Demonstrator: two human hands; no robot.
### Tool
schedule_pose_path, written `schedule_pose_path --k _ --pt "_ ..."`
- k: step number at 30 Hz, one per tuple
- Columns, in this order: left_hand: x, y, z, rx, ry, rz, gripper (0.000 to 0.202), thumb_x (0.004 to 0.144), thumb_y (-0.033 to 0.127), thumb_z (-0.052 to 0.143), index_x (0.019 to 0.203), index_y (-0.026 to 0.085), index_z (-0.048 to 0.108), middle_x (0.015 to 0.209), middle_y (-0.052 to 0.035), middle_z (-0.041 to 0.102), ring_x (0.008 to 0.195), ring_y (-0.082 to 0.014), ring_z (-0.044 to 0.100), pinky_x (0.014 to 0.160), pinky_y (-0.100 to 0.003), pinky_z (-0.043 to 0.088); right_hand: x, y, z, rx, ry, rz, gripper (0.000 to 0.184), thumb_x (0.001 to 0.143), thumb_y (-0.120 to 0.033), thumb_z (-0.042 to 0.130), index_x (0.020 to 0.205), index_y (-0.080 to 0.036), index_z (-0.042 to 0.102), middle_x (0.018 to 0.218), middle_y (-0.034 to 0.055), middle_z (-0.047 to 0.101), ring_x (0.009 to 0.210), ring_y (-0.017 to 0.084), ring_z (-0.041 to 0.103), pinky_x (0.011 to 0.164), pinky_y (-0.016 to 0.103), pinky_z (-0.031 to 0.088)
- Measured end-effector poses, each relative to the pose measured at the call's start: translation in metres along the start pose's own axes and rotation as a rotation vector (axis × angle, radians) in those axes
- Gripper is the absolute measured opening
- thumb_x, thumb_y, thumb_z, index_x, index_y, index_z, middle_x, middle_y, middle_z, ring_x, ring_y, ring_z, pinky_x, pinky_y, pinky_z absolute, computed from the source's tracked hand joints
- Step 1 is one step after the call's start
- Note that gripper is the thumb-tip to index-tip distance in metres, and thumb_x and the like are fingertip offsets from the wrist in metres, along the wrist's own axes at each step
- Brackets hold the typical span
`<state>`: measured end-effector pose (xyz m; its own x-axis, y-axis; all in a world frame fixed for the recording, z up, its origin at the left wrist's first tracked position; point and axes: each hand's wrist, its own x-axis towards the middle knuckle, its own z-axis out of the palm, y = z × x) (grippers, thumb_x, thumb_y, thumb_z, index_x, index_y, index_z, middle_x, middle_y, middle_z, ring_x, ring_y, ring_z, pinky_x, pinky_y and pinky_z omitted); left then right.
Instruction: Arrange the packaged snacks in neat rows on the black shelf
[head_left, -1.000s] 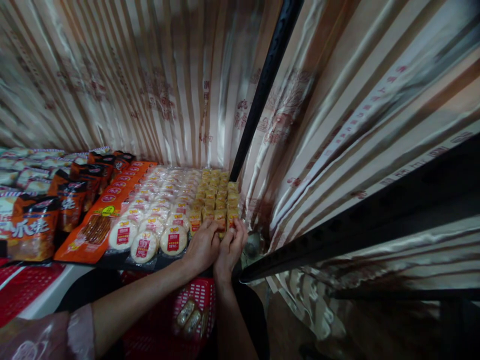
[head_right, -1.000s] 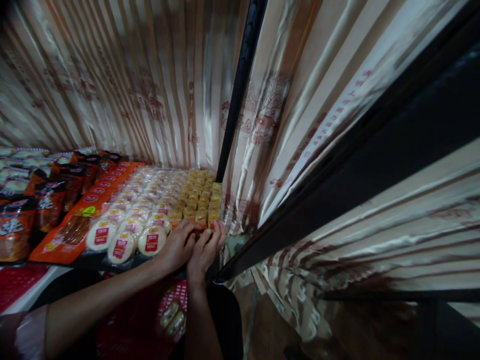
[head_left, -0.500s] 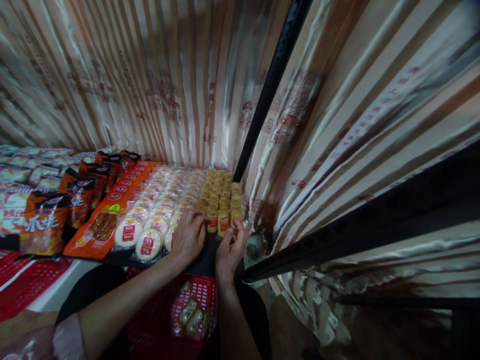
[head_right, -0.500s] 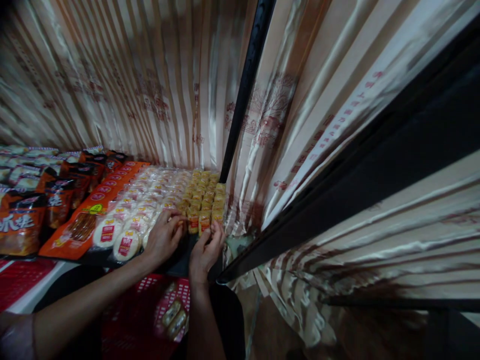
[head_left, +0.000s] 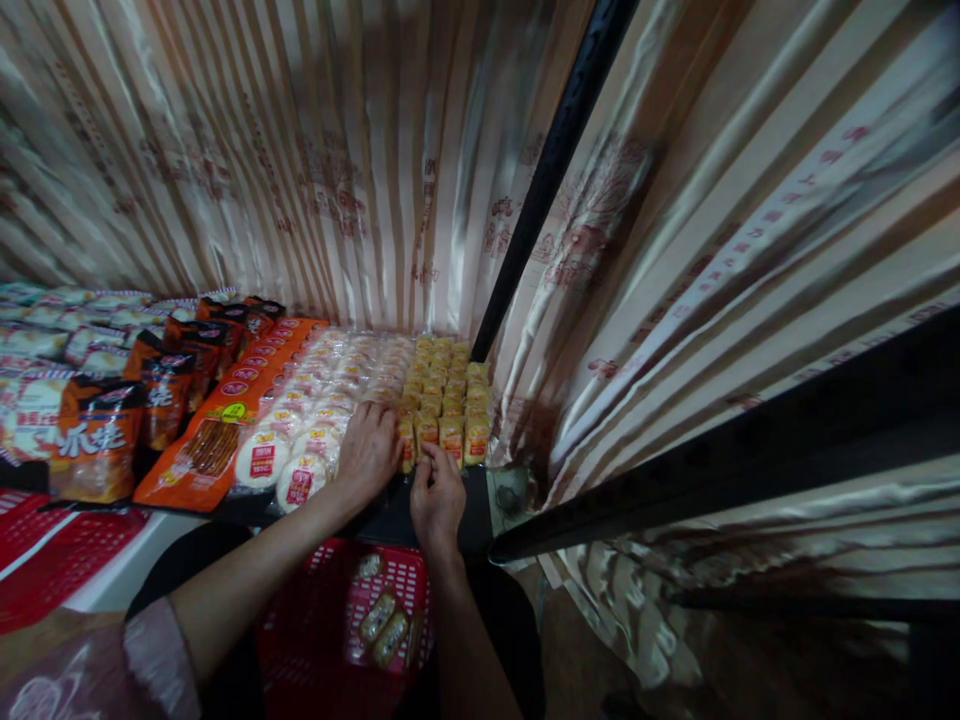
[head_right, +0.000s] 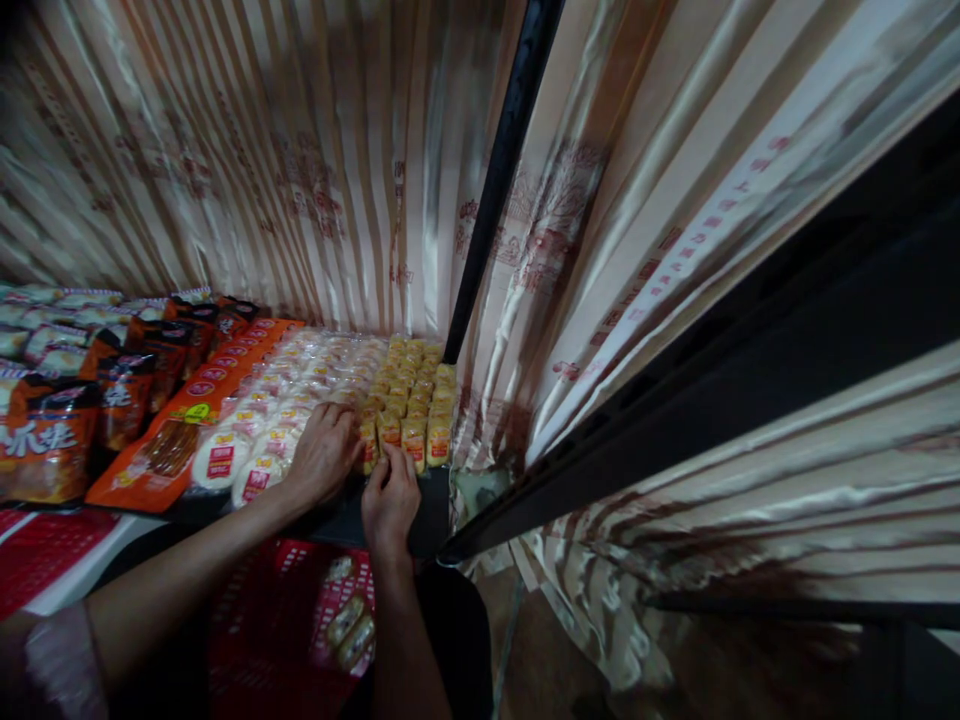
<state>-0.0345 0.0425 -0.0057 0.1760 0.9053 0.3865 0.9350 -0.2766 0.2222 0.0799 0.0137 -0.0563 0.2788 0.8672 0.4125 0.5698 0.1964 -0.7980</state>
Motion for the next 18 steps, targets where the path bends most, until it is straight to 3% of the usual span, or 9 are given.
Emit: schedule_pose_path --k 8,18 --pt "0.0039 0.0019 -0.0029 -0.080 -0.092 -0.066 0.003 0.080 0.016 0.049 0.083 0.017 0.051 0.085 -0.0058 0.056 0.089 -0.0228 0.048 0.080 -0.038 0.042 0.0003 0.0023 0.0001 0.010 -0.025 0.026 0.030 0.085 -0.023 0.038 0.098 -0.017 0.064 0.096 0.0081 0.067 0.090 0.018 0.061 0.083 0.032 0.047" --pt "0.0050 -0.0027 0.0051 -0.221 -0.045 -0.046 0.005 0.082 0.014 0.047 0.085 0.017 0.050 0.089 -0.0069 0.056 0.090 -0.0221 0.051 0.081 -0.037 0.046 -0.0010 0.0009 0.0025 0.079 -0.058 0.016 0.031 0.087 -0.024 0.036 0.098 -0.016 0.064 0.099 0.0093 0.065 0.092 0.018 0.059 0.082 0.032 0.049"
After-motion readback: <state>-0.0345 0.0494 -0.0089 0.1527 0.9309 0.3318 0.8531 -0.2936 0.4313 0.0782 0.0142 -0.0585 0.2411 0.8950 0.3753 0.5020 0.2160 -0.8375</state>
